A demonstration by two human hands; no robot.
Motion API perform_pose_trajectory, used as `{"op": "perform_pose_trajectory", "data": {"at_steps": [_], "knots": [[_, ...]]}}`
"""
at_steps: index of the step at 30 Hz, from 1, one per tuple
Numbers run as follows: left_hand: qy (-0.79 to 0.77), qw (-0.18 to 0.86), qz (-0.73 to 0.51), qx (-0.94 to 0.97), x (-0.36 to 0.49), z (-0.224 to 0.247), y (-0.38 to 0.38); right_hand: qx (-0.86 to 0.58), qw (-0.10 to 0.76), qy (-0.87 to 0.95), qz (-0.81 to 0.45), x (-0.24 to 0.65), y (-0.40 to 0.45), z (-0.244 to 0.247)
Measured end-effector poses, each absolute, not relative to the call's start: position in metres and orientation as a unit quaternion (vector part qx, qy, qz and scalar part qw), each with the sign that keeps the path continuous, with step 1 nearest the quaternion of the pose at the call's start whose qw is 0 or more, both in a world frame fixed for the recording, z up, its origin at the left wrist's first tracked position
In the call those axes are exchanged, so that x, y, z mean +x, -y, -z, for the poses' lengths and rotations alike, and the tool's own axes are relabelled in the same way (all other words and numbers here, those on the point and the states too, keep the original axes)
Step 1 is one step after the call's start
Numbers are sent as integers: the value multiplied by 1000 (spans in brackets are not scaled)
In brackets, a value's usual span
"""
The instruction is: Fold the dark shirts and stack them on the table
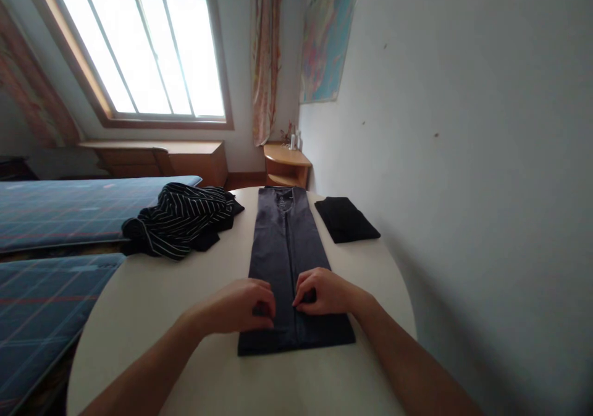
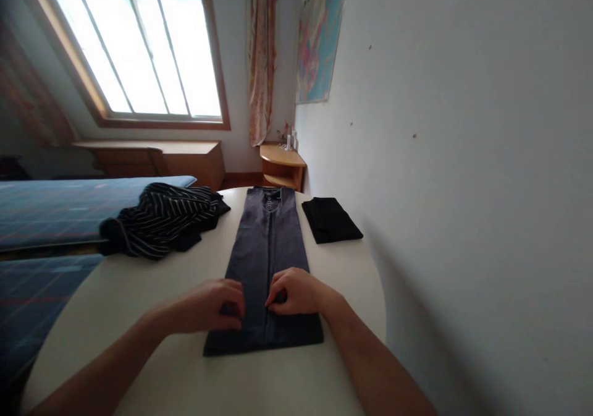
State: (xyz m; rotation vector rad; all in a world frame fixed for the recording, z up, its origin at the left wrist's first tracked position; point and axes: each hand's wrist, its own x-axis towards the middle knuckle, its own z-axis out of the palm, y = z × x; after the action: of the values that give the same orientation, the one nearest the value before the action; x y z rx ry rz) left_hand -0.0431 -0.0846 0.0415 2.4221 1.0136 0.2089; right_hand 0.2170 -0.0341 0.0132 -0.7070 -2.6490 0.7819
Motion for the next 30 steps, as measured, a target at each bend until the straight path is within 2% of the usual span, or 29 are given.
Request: {"op": "perform_pose_trajectory", "data": {"at_steps": [4, 12, 21, 30], "knots": [[-329, 187, -63, 924, -13, -41, 107, -243, 146, 917, -280, 218, 35, -16], [-347, 97, -58, 931, 3, -32, 113, -232, 135, 918, -291, 216, 37, -16], [-441, 189, -109, 871, 3, -27, 103, -241, 95, 923, -286, 213, 44, -26], [-467, 180, -66, 863, -2, -39, 116, -232, 110, 925, -281, 216, 44, -27]]}}
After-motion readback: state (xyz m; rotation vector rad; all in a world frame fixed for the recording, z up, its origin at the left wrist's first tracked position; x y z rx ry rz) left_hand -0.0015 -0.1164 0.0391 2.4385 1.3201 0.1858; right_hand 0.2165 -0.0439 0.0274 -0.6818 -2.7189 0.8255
